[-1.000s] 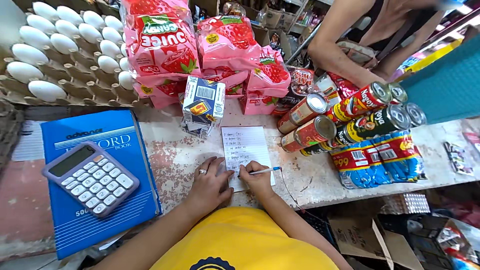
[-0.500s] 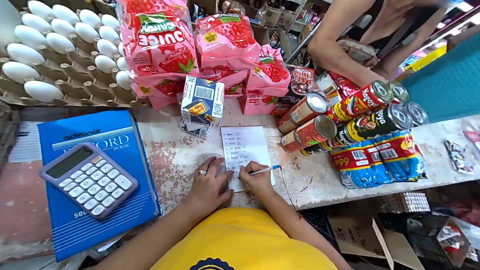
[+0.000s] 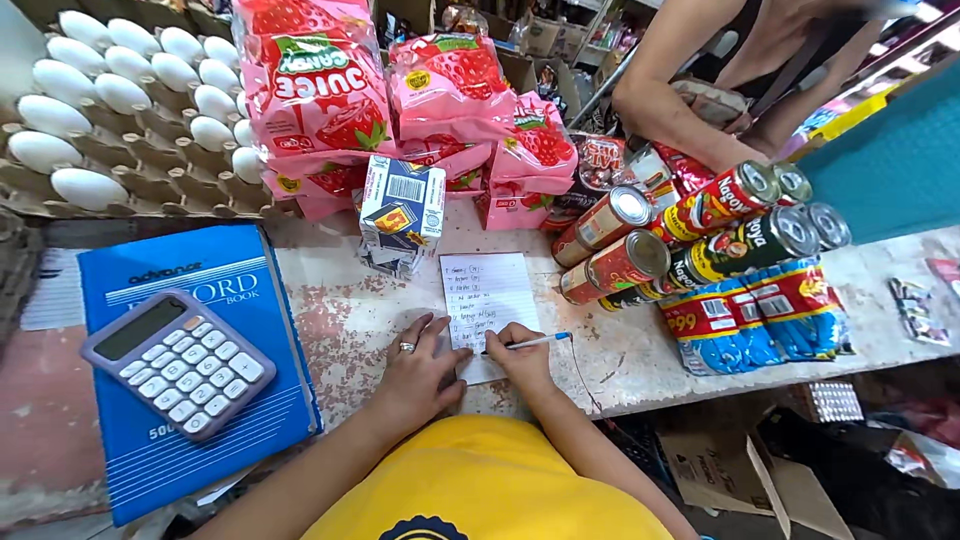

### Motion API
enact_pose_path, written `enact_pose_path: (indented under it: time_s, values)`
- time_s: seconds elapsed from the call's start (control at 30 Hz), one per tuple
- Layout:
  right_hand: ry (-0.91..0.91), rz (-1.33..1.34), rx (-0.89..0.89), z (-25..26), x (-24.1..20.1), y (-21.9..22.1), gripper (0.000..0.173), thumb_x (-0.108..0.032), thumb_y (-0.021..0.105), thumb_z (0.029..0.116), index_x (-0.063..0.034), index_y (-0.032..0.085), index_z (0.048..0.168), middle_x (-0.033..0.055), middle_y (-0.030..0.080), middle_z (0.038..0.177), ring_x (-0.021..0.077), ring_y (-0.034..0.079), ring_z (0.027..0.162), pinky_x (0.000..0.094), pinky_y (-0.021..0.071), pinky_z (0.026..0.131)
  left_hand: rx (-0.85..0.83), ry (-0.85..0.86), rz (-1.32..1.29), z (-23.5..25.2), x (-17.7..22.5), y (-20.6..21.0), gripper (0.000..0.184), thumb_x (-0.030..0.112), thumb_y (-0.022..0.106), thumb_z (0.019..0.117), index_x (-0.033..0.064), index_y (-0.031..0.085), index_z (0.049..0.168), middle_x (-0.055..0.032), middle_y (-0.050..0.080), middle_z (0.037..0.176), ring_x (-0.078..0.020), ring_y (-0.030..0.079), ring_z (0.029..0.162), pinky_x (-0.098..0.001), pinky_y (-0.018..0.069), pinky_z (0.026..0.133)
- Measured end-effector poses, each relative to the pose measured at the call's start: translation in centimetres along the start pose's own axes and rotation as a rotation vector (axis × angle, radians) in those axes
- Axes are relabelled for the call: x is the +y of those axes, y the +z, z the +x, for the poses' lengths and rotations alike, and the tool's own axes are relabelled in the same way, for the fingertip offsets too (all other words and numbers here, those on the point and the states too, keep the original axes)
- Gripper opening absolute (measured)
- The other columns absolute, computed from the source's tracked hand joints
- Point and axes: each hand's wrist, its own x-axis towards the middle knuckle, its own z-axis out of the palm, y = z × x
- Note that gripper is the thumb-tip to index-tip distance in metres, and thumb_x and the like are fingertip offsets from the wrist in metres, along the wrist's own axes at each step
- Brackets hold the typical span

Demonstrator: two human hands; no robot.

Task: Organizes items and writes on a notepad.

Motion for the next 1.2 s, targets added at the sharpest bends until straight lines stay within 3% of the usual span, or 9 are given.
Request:
enact_pose_path:
  time_s: [0.13, 0.83, 0.93, 1.03, 1.13, 1.2]
  values:
    - [-0.031, -0.022, -0.016, 0.0, 0.1, 0.0, 0.030, -0.006, 0.067, 0.0877, -0.0073, 0.056, 0.061, -0.0089, 0.051, 0.056, -0.0068, 0.045, 0.053, 0.0120, 0.0377, 0.052, 0.024, 0.011, 0.007, 0.2, -0.1, 0.2, 0.037, 0.041, 0.065, 0.0907, 0.0291, 0.071, 0.126, -0.0198, 0.047, 0.154, -0.0497, 0.034, 0.146, -0.0697, 0.0306, 0.111]
    - [-0.002, 0.008, 0.002, 0.0, -0.1, -0.3, 0.031, -0.004, 0.066, 0.0863, -0.0105, 0.052, 0.059, -0.0105, 0.049, 0.056, -0.0065, 0.044, 0.052, 0.0129, 0.0366, 0.051, 0.017, 0.019, 0.013, 0.3, 0.2, 0.2, 0.038, 0.042, 0.064, 0.0919, 0.0286, 0.071, 0.126, -0.0212, 0.047, 0.154, -0.0504, 0.034, 0.146, -0.0701, 0.0315, 0.110]
    - [-0.014, -0.014, 0.017, 0.2, 0.2, -0.1, 0.029, -0.004, 0.064, 0.0883, -0.0074, 0.055, 0.062, -0.0087, 0.050, 0.057, -0.0056, 0.046, 0.055, 0.0132, 0.0390, 0.054, 0.056, 0.022, 0.010, 0.5, -0.2, 0.6, 0.038, 0.043, 0.065, 0.0895, 0.0285, 0.072, 0.123, -0.0208, 0.049, 0.152, -0.0500, 0.036, 0.144, -0.0708, 0.0324, 0.108]
    - [0.047, -0.045, -0.096, 0.0, 0.3, -0.3, 0.024, -0.008, 0.064, 0.0892, -0.0021, 0.057, 0.067, -0.0034, 0.053, 0.062, -0.0002, 0.050, 0.060, 0.0200, 0.0435, 0.059, 0.132, 0.055, 0.015, 0.4, -1.0, 1.4, 0.039, 0.050, 0.066, 0.0856, 0.0289, 0.076, 0.117, -0.0202, 0.052, 0.149, -0.0511, 0.038, 0.143, -0.0724, 0.0330, 0.108]
    - [0.140, 0.218, -0.093, -0.1, -1.2, -2.8, 0.022, -0.006, 0.067, 0.0946, 0.0004, 0.058, 0.075, -0.0025, 0.057, 0.065, 0.0013, 0.055, 0.058, 0.0202, 0.0494, 0.058, 0.240, 0.164, 0.034, 0.9, -1.5, 1.6, 0.040, 0.053, 0.063, 0.0854, 0.0235, 0.079, 0.108, -0.0263, 0.055, 0.144, -0.0564, 0.043, 0.136, -0.0735, 0.0359, 0.104]
    - [0.173, 0.467, 0.086, -1.6, -1.3, -5.4, 0.019, -0.008, 0.062, 0.1005, -0.0031, 0.058, 0.082, -0.0034, 0.061, 0.066, 0.0024, 0.057, 0.056, 0.0198, 0.0488, 0.055, 0.246, 0.217, 0.009, 0.9, -1.8, 1.0, 0.039, 0.046, 0.065, 0.0871, 0.0143, 0.079, 0.105, -0.0338, 0.052, 0.142, -0.0601, 0.043, 0.133, -0.0731, 0.0339, 0.106]
